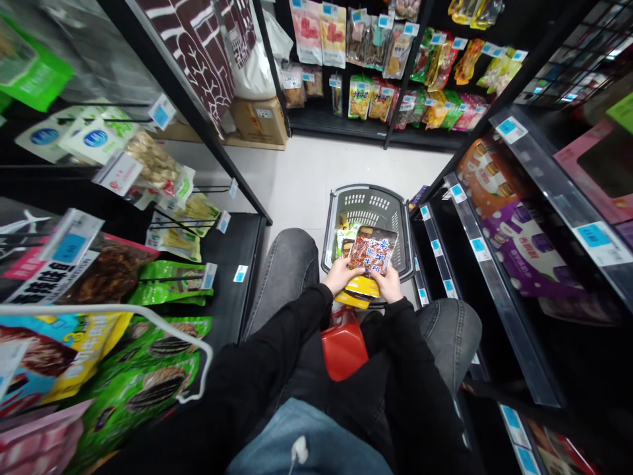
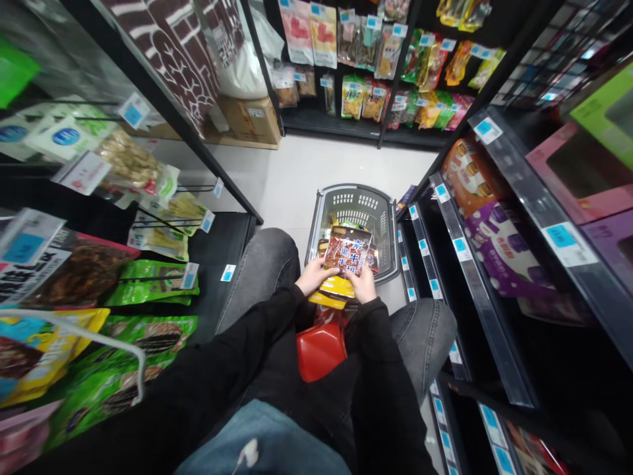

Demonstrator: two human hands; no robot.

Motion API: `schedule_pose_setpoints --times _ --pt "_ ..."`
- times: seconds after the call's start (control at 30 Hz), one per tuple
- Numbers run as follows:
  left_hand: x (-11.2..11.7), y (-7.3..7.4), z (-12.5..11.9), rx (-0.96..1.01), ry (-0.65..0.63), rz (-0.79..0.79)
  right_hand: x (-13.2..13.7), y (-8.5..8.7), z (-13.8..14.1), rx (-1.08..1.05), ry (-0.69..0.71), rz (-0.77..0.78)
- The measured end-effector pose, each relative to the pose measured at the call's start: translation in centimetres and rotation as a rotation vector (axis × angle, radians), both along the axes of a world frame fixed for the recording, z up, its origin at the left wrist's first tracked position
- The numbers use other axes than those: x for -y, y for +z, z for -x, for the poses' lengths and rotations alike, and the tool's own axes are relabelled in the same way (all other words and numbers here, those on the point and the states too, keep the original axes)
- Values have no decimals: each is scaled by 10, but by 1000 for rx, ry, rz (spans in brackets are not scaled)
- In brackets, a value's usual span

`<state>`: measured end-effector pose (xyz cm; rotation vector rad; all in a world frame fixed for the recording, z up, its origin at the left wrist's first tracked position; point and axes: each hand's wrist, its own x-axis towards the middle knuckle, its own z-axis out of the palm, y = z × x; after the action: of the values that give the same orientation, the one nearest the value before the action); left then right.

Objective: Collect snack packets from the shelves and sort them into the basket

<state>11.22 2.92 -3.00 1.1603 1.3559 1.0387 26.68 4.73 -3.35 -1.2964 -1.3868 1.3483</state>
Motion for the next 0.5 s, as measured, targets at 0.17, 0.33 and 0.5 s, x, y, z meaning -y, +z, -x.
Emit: schedule_pose_setpoints --times 0.17,0.33,0.5 --pt "2 3 -1 28 -26 -25 2 5 -2 -2 -22 -52" --pt "4 -1 -3 111 -25 2 2 3 -3 21 -69 -111" --pt "2 -7 -3 95 20 -15 0 2 1 39 -36 -90"
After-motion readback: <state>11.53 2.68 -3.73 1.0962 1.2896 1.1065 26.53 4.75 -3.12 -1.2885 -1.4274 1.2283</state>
